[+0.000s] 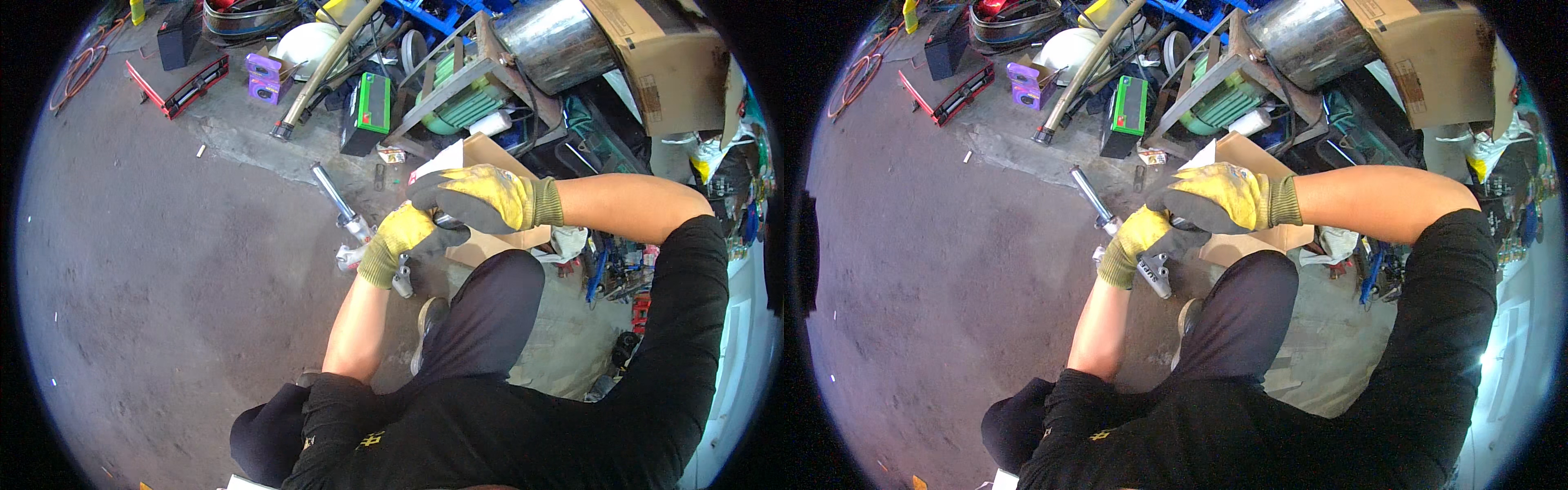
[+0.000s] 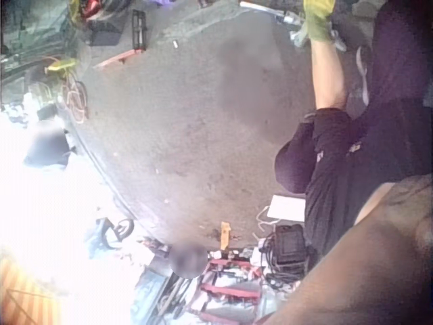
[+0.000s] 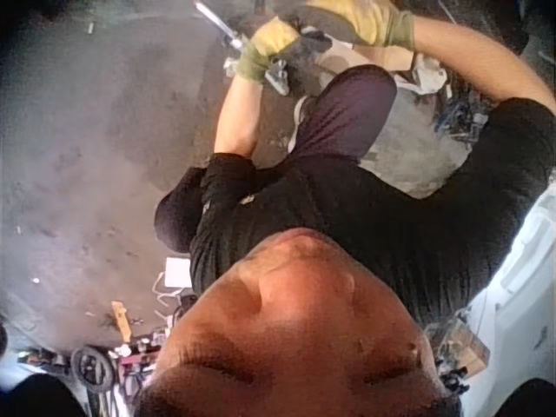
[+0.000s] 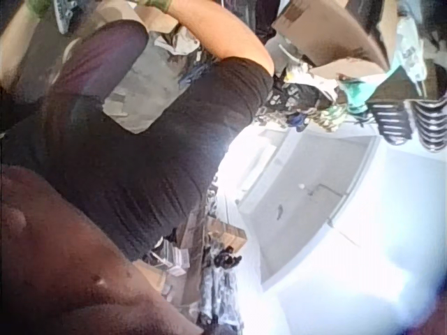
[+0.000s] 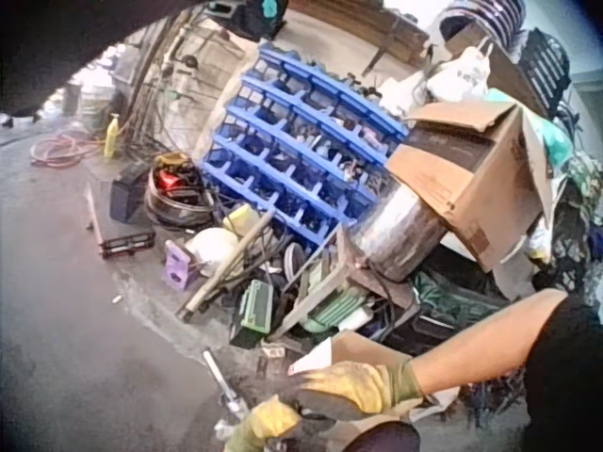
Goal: The person sits on the workshop floor and assembles a mechanical component by inserting a spring into a cylindrical housing. They repeatedly test the fit and alignment of the parts, handling the spring and housing with gloved hands.
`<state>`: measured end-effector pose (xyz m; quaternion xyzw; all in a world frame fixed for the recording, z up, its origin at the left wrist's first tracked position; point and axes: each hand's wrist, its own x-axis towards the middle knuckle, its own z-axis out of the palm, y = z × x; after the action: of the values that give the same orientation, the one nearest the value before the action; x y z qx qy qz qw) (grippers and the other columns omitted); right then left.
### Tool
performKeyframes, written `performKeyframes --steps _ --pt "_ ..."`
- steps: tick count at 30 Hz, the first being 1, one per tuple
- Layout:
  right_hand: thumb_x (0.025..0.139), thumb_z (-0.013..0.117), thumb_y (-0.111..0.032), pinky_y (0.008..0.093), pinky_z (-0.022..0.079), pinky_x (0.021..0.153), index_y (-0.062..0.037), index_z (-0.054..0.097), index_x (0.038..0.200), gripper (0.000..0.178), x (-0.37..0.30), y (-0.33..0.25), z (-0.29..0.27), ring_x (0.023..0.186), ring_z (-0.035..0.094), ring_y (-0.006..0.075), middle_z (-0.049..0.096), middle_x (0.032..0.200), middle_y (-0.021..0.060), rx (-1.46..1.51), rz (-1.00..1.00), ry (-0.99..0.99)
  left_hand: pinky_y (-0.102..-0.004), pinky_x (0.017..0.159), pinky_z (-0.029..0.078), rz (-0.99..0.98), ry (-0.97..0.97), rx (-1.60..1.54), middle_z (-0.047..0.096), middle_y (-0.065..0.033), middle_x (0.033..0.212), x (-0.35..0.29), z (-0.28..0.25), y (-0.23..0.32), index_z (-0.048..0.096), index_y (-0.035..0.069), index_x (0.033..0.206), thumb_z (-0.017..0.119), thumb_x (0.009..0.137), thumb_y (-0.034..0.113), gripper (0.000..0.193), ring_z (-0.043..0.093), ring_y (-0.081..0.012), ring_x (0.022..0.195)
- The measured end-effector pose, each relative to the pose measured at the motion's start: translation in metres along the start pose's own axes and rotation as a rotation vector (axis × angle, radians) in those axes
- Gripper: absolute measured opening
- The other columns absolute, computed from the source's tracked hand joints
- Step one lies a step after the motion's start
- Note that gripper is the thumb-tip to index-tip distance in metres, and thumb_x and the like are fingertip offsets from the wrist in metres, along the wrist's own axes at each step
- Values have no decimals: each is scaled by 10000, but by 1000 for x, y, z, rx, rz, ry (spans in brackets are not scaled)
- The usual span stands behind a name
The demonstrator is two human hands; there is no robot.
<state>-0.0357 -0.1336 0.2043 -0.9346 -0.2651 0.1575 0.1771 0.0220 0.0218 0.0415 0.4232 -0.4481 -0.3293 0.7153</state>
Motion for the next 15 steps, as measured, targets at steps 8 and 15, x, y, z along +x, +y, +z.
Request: performKeyframes --steps 8,15 --pt "922 743 -171 386 592 958 -46 649 1361 466 24 4 -27 1104 739 331 745 1236 172 86 217 -69 -504 835 567 -304 503 491 765 -237 943 3 28 0 738 43 1042 785 841 273 309 742 -445 908" --pt "963 737 -147 350 605 895 -50 683 1301 356 16 11 -15 1010 763 304 760 1169 157 154 265 -15 -462 935 569 -141 167 97 776 -213 1112 1 2 6 730 63 1240 821 858 311 464 739 -420 1076"
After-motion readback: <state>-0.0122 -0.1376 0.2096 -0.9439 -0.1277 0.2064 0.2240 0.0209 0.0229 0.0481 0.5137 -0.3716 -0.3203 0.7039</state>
